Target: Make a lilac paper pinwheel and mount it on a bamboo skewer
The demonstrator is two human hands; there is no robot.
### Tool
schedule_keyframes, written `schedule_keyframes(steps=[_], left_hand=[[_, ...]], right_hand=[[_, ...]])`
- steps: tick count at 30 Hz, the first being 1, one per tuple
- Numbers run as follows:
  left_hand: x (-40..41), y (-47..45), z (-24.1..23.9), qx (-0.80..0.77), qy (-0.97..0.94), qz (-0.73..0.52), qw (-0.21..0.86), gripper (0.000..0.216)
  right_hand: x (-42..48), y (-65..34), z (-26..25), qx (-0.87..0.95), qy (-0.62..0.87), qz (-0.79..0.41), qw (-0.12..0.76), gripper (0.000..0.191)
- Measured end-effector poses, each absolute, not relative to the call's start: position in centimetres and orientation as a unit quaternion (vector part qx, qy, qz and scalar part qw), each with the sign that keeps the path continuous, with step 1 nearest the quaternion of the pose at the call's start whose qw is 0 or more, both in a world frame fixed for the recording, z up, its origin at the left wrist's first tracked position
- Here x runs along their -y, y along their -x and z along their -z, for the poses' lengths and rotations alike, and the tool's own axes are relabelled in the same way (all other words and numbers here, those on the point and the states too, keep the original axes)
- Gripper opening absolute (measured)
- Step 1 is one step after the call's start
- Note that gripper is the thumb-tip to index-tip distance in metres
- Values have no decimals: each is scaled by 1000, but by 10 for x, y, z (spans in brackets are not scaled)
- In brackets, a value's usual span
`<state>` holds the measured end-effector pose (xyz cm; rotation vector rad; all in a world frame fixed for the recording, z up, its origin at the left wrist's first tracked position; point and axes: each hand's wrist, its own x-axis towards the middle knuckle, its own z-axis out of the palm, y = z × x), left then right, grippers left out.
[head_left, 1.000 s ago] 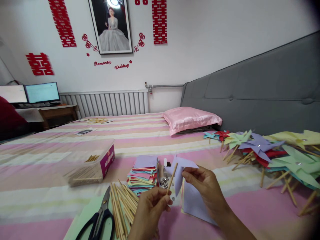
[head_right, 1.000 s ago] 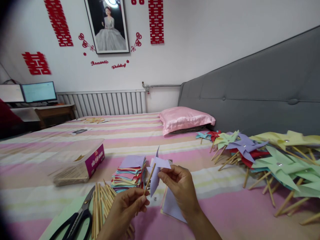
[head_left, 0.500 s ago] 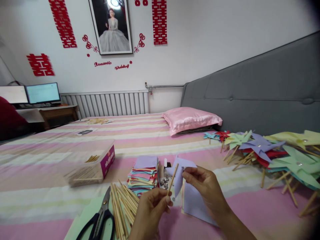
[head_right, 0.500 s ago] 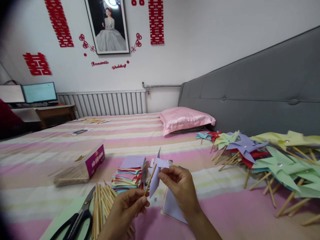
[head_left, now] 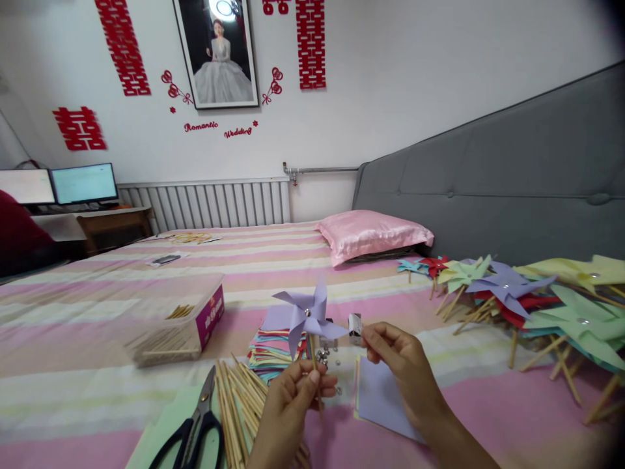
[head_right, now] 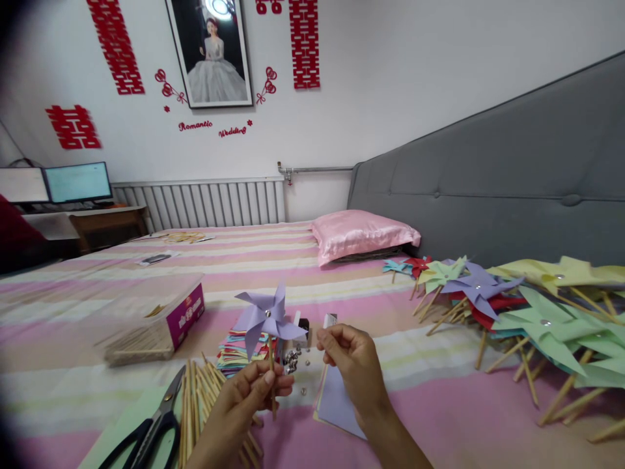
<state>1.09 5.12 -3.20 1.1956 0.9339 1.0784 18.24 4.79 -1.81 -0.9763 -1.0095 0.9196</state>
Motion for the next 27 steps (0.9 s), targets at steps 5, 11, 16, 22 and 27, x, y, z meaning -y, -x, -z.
schedule_keyframes(steps=[5,11,16,22,27], left_hand=[[-51,-11,30,-443,-529,-446,570,28],[-53,-10,32,-399,-543,-476,566,24],[-54,-11,34,-377,-547,-483,571,17],[-52,-11,31,-389,-534,-487,572,20],[-49,-12,26,-411,-526,-484,566,20]], right_hand=[[-51,-181,23,489,443,-449,602,29],[-51,-175,32,566,406,-519,495,22],[-50,-173,35,571,387,-543,478,19],[-51,-172,43,581,413,-554,430,18],[-48,-169,46,581,421,-567,405,16]])
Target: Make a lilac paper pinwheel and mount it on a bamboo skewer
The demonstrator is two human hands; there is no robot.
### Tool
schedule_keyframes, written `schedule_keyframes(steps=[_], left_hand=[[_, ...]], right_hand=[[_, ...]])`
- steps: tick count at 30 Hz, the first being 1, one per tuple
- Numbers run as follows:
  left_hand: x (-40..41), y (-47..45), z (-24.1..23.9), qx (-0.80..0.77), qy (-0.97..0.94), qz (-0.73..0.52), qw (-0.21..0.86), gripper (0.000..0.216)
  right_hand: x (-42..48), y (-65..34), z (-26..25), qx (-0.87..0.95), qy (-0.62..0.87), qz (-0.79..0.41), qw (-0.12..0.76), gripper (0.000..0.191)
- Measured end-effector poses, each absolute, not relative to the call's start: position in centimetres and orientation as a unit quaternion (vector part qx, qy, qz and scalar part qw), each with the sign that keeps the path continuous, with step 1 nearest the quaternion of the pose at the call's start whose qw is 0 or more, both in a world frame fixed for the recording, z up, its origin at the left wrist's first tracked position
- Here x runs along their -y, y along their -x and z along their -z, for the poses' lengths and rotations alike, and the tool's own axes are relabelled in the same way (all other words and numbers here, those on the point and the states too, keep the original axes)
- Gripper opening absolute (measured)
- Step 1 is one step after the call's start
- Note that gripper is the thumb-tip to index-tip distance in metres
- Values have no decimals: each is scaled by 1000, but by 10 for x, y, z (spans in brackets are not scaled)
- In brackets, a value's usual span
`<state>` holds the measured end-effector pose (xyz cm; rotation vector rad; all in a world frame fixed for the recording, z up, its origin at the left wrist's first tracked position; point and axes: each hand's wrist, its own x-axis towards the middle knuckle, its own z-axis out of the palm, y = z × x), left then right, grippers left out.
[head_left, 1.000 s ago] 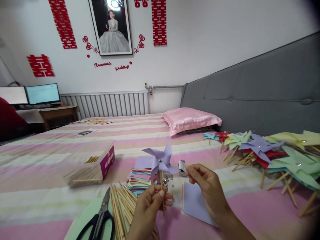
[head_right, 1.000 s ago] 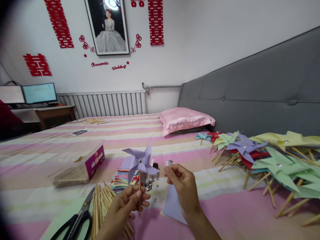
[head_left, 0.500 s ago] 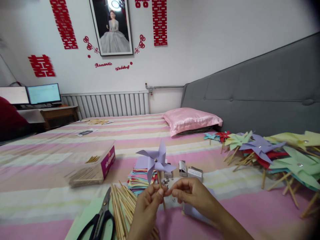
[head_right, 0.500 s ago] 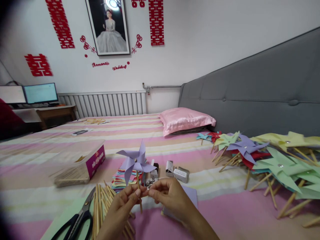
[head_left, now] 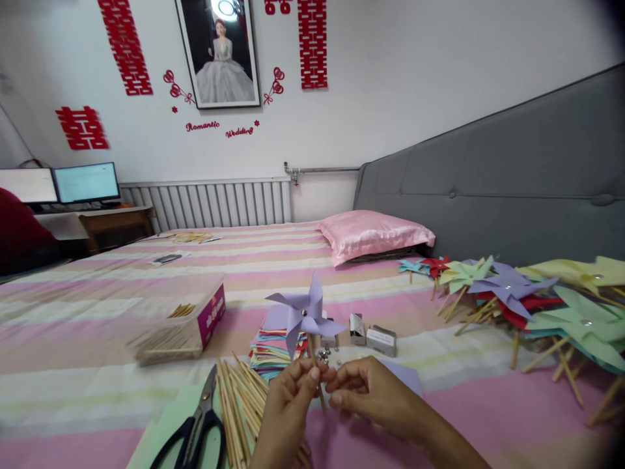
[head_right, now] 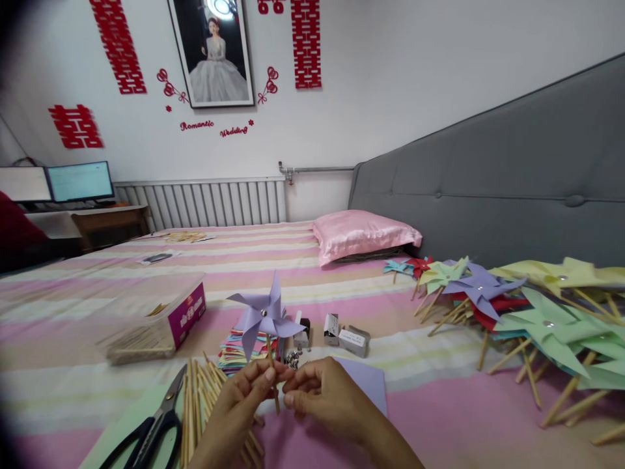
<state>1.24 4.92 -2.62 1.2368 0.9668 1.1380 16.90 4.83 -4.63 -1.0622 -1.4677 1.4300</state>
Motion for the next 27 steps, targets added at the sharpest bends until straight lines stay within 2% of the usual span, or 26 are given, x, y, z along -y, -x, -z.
schedule_keyframes(steps=[11,27], left_hand=[[-50,-15,29,-425,-508,-476,579,23],[-51,-17,40,-368,-510,-496,599,23]], right_hand=[[-42,-161,43,620,383,-576,369,13],[-45,-159,46,603,389,-575,393,12]])
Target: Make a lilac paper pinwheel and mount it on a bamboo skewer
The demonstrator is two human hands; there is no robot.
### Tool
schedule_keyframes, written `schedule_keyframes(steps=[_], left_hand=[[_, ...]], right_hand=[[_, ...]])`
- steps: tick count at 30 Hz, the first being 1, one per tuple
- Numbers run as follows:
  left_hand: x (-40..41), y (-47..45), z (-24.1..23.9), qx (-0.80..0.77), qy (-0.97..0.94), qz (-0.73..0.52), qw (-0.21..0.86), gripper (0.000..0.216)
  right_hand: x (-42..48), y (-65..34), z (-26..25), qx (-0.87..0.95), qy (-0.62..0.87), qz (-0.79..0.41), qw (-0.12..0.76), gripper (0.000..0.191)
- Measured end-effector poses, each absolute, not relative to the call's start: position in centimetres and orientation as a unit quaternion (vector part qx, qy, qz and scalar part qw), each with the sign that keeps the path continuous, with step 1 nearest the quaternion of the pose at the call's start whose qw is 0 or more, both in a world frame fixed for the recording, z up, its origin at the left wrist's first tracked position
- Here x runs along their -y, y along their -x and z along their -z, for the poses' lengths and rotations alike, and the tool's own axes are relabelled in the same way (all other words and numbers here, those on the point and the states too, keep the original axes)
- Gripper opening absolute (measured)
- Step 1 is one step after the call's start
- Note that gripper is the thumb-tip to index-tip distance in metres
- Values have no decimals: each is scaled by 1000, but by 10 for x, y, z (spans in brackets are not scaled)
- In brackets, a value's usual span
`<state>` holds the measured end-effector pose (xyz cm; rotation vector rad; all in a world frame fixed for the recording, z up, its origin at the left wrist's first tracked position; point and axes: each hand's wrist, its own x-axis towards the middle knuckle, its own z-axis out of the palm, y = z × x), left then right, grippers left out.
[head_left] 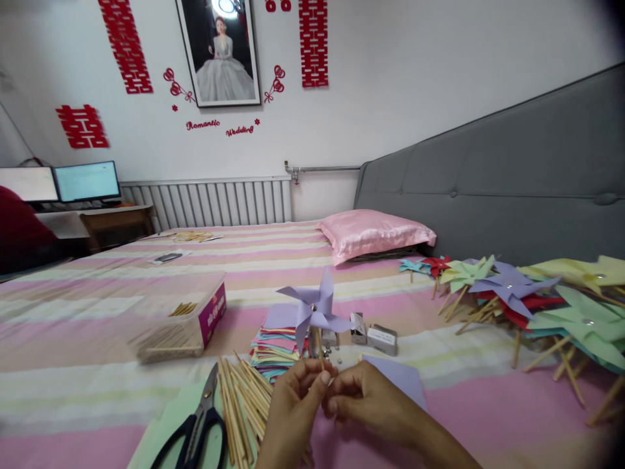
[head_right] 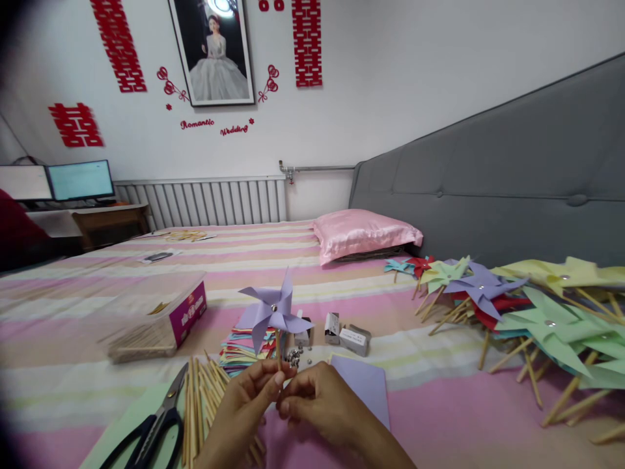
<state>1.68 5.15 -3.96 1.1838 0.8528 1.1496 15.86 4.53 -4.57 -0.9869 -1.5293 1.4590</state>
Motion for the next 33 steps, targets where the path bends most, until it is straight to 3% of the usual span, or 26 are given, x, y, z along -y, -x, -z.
schedule_keyframes(steps=[33], left_hand=[[-55,-15,47,-363,-574,-460,572,20]], right_hand=[[-45,-159,40,600,394,-555,421,15]])
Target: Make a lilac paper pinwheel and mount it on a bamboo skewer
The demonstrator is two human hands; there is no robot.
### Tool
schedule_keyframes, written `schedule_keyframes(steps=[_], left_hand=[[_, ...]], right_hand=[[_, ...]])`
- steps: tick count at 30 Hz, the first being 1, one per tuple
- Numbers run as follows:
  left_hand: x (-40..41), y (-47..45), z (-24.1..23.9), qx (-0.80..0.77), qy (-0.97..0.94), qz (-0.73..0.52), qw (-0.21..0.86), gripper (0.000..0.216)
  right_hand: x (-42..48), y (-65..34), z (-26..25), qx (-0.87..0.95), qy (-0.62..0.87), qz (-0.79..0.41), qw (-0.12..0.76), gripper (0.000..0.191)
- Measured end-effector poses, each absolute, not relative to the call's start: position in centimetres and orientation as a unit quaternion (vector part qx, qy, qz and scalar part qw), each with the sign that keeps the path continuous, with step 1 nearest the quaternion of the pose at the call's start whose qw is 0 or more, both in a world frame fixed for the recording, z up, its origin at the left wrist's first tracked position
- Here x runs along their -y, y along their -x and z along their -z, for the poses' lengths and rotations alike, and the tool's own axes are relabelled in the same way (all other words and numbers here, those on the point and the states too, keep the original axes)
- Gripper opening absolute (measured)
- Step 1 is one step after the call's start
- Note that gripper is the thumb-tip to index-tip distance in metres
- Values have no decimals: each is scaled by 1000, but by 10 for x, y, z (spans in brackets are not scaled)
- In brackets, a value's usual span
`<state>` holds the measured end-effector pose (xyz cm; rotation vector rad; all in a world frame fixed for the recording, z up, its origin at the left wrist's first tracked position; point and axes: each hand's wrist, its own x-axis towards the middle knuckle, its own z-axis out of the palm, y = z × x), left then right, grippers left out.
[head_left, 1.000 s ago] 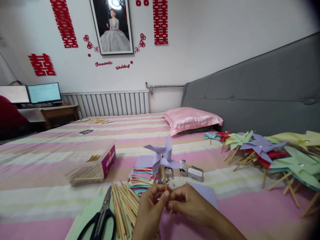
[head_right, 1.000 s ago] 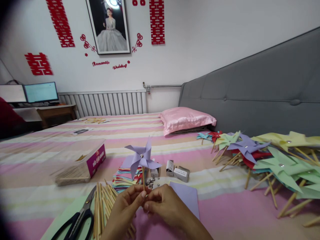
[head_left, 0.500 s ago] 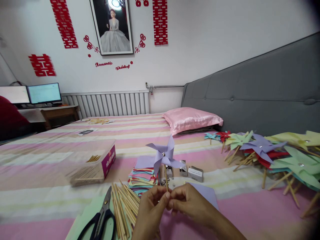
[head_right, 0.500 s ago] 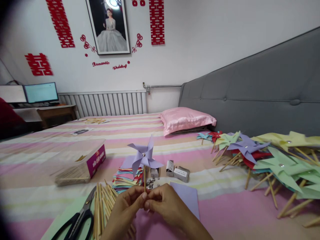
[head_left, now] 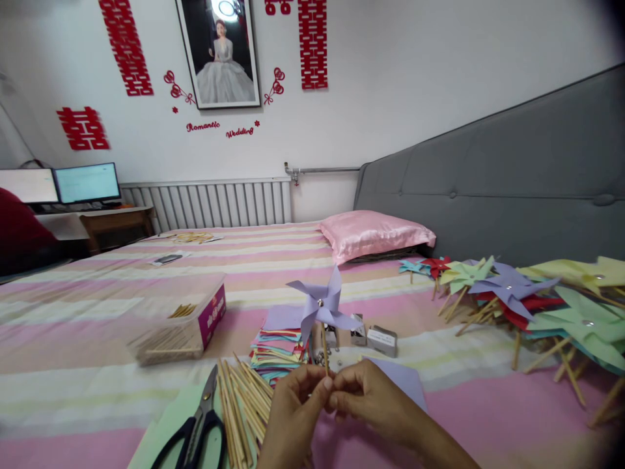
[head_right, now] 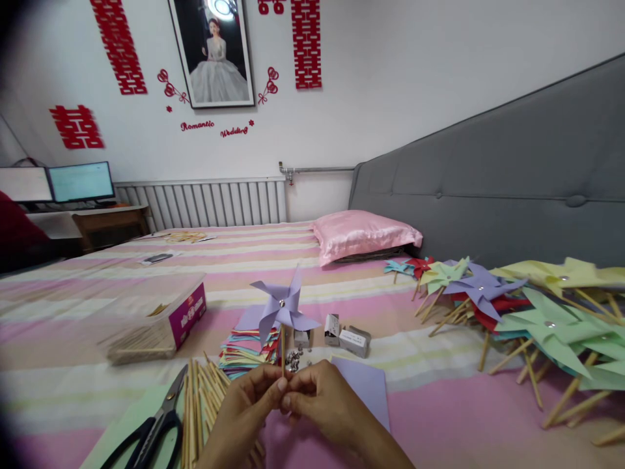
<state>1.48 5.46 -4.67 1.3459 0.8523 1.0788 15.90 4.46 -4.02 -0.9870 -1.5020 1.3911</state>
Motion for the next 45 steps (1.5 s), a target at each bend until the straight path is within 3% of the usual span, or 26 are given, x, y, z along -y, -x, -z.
schedule_keyframes(steps=[32,45], left_hand=[[-58,-14,50,-374,-575,-464,561,22],[-58,-15,52,-363,-578,-461,567,22]], right_hand=[[-47,-158,42,611,391,-554,408,23],[-47,-159,42,610,400,-548,409,16]])
